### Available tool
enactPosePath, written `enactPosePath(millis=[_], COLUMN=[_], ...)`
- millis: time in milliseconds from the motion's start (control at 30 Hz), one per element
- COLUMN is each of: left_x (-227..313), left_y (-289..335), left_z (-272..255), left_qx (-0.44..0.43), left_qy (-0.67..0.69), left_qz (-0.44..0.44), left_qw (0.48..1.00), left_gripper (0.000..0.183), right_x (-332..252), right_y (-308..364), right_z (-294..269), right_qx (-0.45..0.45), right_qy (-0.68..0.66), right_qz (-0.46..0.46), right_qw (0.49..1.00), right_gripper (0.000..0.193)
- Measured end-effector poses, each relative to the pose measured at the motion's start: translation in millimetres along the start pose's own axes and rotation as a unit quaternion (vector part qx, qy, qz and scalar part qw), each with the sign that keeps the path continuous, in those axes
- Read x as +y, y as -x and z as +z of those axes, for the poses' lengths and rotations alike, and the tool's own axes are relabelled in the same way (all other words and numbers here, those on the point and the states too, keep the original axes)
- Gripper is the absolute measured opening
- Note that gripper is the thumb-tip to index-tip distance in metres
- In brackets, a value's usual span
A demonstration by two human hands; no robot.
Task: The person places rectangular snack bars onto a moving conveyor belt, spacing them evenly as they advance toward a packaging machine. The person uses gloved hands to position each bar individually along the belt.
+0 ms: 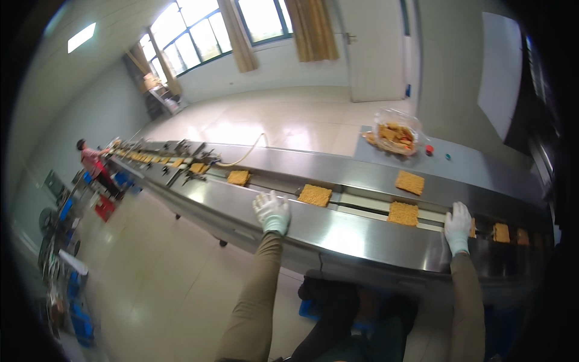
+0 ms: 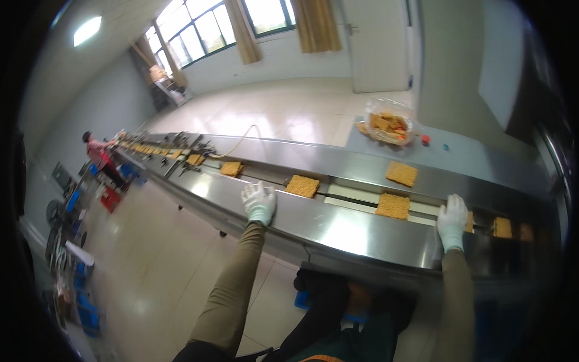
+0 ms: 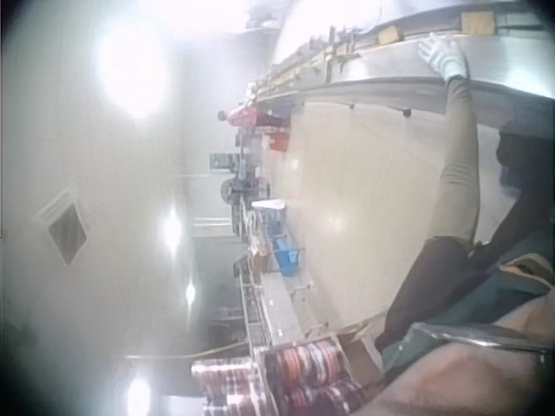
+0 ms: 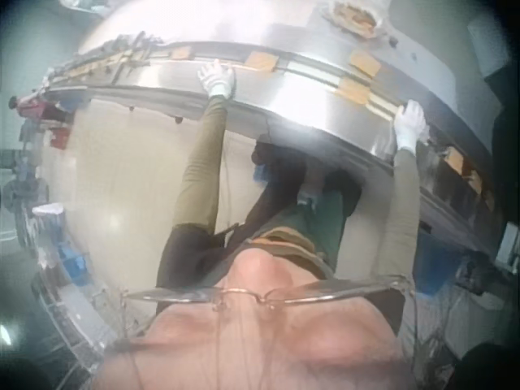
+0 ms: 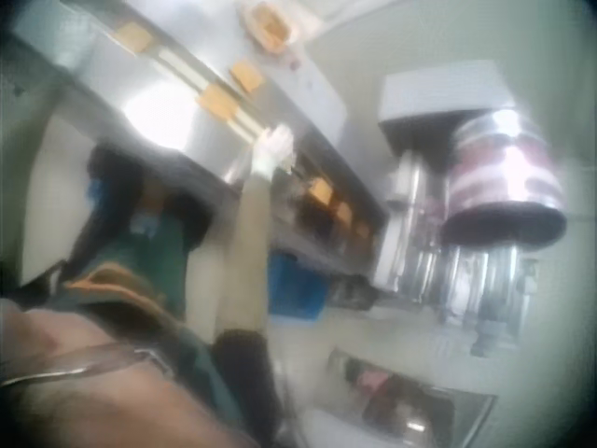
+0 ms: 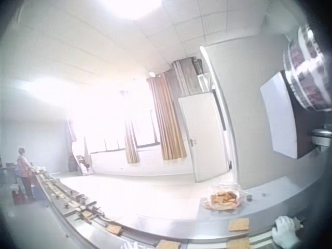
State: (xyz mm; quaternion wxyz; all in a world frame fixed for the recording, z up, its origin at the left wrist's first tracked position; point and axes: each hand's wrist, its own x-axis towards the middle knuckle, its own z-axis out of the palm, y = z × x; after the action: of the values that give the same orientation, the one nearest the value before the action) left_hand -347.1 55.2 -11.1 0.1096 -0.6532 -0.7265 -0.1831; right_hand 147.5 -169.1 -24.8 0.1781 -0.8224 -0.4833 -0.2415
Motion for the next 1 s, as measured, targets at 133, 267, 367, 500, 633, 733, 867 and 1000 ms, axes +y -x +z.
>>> enactPosePath(millis=[133,267,367,500,633,733,867,1000], left_x=[12,-26,-70,-4,5,1,-13,-23], left_y=[-5,-9,-37,-11,-13,-21,-24,-24], left_z=[-7,12,88,-9,-14,7,15,1], left_qx=[-0.035,-0.009,0.117,-0.012,-0.059,-0.024,0.017,-0.024], left_qy=[-0.006,0.069,0.113,-0.003,-0.015,-0.016,-0.049,-0.032], left_qz=[0.031,0.142,0.087,0.039,0.036,0.048,0.113,0.101], left_qw=[0.999,0.987,0.983,0.999,0.998,0.998,0.992,0.994], left_gripper=[0.052,0.035,0.036,0.049,0.051,0.05,0.042,0.039], right_x=[2,-22,-30,-21,-18,-16,-21,-33], right_y=[4,-4,-12,0,0,-1,-11,-18], right_z=[-17,-32,-17,-19,-23,-32,-48,-44], right_qx=[-0.028,-0.042,0.024,-0.003,-0.061,-0.103,-0.207,-0.235], right_qy=[-0.007,-0.052,-0.015,0.067,0.021,0.038,0.033,0.018], right_qz=[0.024,0.014,-0.052,0.054,0.078,0.094,0.11,0.113], right_qw=[0.999,0.998,0.998,0.996,0.995,0.989,0.972,0.965], right_gripper=[0.038,0.034,0.028,0.032,0.037,0.038,0.042,0.048])
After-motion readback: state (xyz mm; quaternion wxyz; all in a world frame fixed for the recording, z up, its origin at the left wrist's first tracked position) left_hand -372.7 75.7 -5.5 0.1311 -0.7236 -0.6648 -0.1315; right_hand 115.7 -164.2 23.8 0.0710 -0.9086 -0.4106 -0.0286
